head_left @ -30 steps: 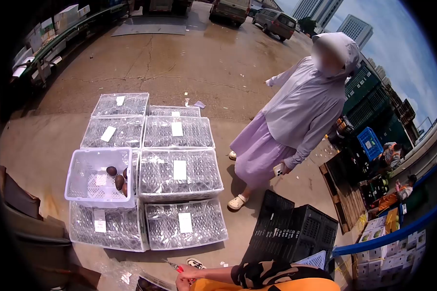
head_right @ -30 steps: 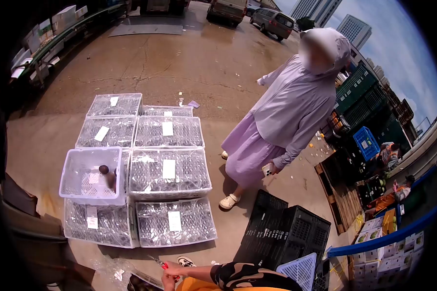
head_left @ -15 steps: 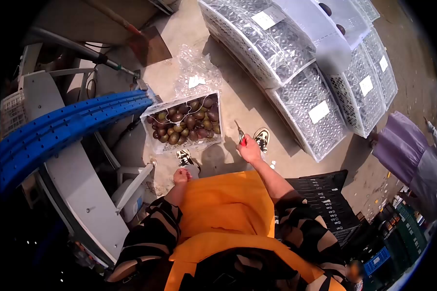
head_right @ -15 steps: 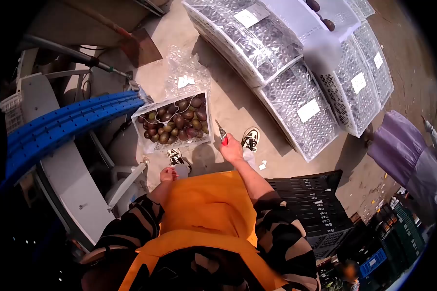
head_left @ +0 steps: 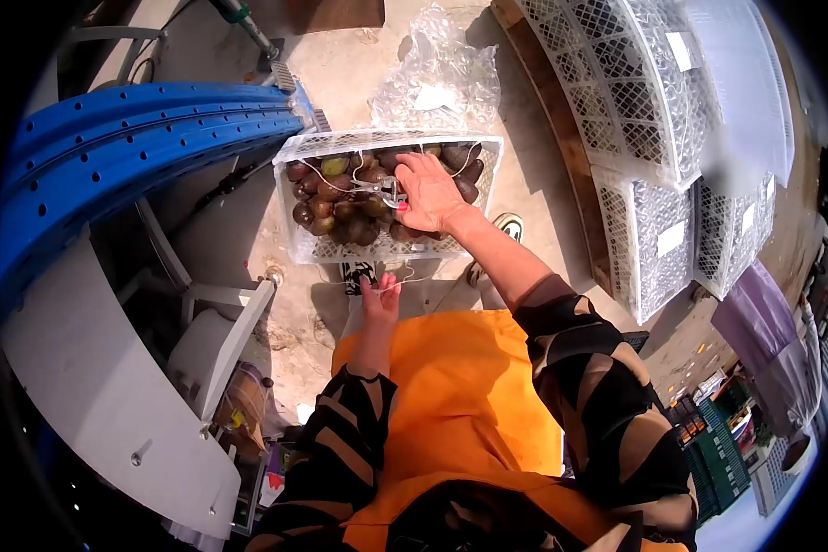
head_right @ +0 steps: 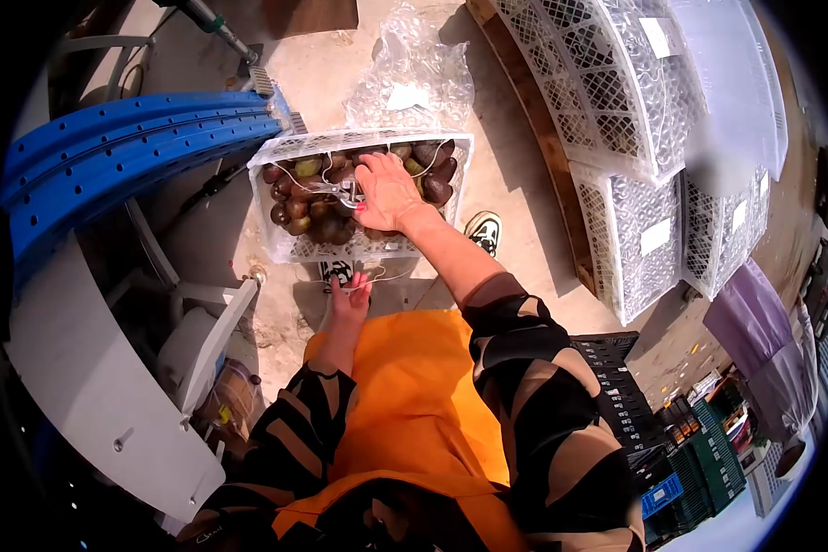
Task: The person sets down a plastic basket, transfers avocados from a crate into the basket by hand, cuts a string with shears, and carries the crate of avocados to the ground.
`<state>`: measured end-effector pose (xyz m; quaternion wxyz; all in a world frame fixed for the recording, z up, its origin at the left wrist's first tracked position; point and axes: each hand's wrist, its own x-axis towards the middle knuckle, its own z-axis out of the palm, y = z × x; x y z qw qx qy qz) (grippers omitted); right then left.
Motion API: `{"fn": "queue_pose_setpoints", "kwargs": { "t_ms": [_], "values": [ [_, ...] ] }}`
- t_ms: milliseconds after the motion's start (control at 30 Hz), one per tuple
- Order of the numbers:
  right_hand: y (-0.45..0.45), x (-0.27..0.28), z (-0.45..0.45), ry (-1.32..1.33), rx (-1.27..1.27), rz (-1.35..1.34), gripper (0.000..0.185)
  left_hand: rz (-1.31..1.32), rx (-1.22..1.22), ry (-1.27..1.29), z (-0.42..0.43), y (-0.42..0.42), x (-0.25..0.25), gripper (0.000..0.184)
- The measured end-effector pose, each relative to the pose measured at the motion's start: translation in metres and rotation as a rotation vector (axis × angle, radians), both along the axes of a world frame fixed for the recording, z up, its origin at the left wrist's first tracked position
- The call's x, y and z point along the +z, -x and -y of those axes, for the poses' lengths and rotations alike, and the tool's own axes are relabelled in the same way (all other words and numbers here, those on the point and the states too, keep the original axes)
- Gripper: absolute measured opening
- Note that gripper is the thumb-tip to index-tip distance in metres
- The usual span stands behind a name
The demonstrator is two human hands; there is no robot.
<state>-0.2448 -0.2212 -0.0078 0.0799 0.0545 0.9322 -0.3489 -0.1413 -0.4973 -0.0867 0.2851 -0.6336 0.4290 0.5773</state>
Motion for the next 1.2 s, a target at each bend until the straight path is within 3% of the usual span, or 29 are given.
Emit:
{"fn": "queue_pose_setpoints", "kwargs": {
  "t_ms": [67,100,133,200,367,400,433,533,567,667,700,800,867,933,967,1000,1067,1100,1200],
  "values": [
    [0.017,-0.024,0.001,0.116,0.248,0.491,0.048,-0.222,0.116,-0.115,-0.003,-0.007,-0.005,0.041],
    [0.013,-0.026,0.007,0.202,0.299,0.585,0.049,-0.338,0.124,-0.177,-0.007,-0.006,0.002,0.043],
    [0.006,-0.023,0.012,0.284,0.344,0.678,0.050,-0.285,0.186,-0.105,-0.011,-0.006,0.012,0.042],
    [-0.027,-0.022,0.029,0.391,0.241,0.668,0.045,-0.176,0.305,0.032,-0.018,-0.007,0.036,0.041],
    [-0.033,0.023,-0.014,0.216,0.079,0.581,0.036,-0.245,0.224,-0.021,-0.021,0.000,0.035,0.036],
    [-0.037,0.007,-0.024,0.232,-0.088,0.521,0.028,-0.253,0.235,-0.014,-0.026,0.008,0.029,0.036],
    [-0.033,-0.006,-0.033,0.454,-0.394,0.314,0.019,-0.244,0.234,-0.051,-0.021,0.004,0.030,0.035],
    [-0.013,-0.001,-0.087,0.470,-1.121,0.211,0.024,-0.265,0.142,-0.047,-0.015,-0.004,0.022,0.034],
    [-0.025,-0.003,-0.097,0.337,-1.119,0.318,0.030,-0.284,0.025,-0.142,0.010,-0.017,-0.003,0.031],
    [-0.103,-0.030,-0.081,-0.045,-0.949,0.668,0.048,-0.291,-0.414,-0.015,0.005,0.019,0.019,0.041],
    [-0.144,-0.055,-0.070,0.024,-0.974,0.723,0.051,-0.200,-0.474,-0.066,0.005,0.040,0.026,0.048],
    [-0.226,-0.098,-0.039,0.047,-1.224,0.776,0.049,-0.047,-1.134,0.256,0.042,0.085,0.008,0.036],
    [-0.239,-0.118,-0.033,0.220,-1.339,0.726,0.046,-0.455,-1.245,0.750,0.068,0.132,-0.001,0.034],
    [-0.230,-0.145,-0.027,0.522,-1.328,0.468,0.039,-0.898,-1.388,0.953,0.096,0.187,-0.034,0.046],
    [-0.206,-0.136,-0.025,0.504,-1.253,0.433,0.041,-0.849,-1.481,0.872,0.096,0.217,-0.042,0.049],
    [-0.211,-0.171,-0.026,0.351,-1.136,0.354,0.044,-0.796,-1.575,0.782,0.090,0.242,-0.046,0.052],
    [-0.166,-0.143,-0.033,-0.019,-0.931,0.693,0.044,-0.634,-1.763,0.597,0.088,0.269,-0.060,0.048],
    [-0.162,-0.152,-0.031,-0.104,-0.869,0.661,0.043,-0.566,-1.836,0.517,0.084,0.284,-0.071,0.046],
    [-0.155,-0.149,-0.027,-0.179,-0.781,0.667,0.038,-0.845,-1.748,0.631,0.106,0.274,-0.101,0.031]
  ]
}}
